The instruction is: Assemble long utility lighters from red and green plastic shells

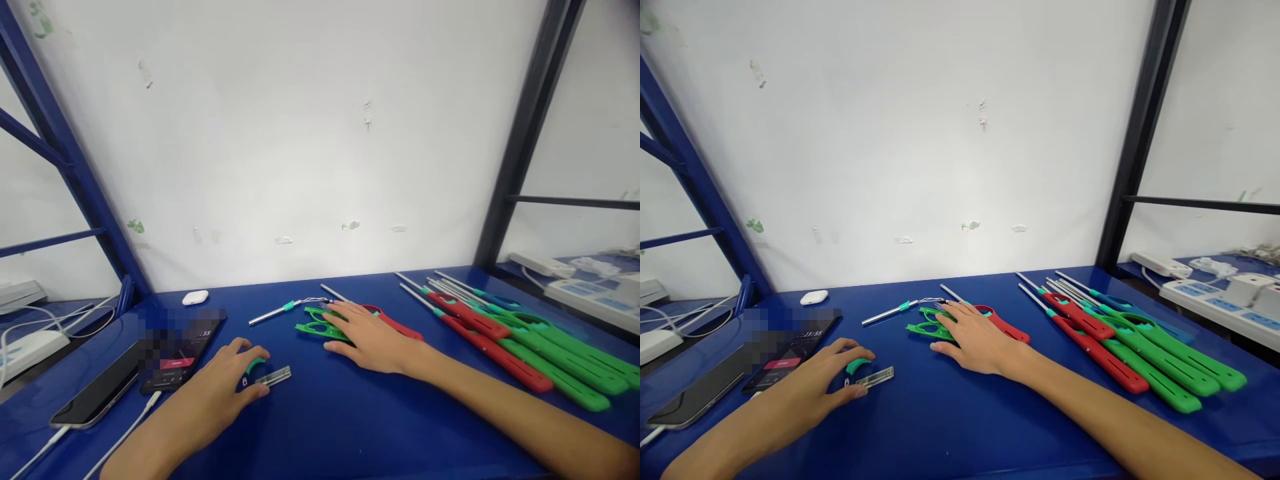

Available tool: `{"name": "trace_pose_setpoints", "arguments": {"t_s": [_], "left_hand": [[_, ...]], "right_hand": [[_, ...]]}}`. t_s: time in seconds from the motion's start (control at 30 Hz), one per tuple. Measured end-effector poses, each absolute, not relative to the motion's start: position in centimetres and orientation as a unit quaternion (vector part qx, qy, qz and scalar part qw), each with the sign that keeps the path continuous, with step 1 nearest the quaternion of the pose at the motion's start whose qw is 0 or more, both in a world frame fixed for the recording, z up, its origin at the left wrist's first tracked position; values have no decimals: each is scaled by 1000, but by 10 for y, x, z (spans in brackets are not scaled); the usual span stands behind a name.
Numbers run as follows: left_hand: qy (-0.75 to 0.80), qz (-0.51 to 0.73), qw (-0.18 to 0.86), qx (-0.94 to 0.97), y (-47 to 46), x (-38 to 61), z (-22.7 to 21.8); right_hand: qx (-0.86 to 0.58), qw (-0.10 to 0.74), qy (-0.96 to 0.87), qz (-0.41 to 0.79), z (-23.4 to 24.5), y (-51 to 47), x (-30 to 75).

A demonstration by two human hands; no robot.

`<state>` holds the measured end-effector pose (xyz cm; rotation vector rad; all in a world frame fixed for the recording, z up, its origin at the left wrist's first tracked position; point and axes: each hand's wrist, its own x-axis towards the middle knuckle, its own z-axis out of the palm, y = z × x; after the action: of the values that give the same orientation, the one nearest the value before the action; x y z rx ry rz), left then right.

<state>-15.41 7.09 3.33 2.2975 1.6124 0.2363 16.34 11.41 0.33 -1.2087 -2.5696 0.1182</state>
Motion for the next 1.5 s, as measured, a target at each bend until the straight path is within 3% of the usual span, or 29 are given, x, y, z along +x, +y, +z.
{"name": "trace_pose_setpoints", "arguments": {"t_s": [0.37,0.83,1.03,1.23,1.5], "left_hand": [[548,65,153,820,89,-153,26],[601,55,76,794,104,-173,26],[583,58,113,802,94,-173,35],[609,67,153,775,82,-170,43],[590,77,137,792,89,-171,38]], "right_hand": [[-411,123,-901,60,4,106,152],[-340,213,-916,-1,-5,117,68],[-377,245,-893,-23,16,142,76],[-472,184,-862,-26,32,182,118],[-466,60,-882,21,36,210,90]]}}
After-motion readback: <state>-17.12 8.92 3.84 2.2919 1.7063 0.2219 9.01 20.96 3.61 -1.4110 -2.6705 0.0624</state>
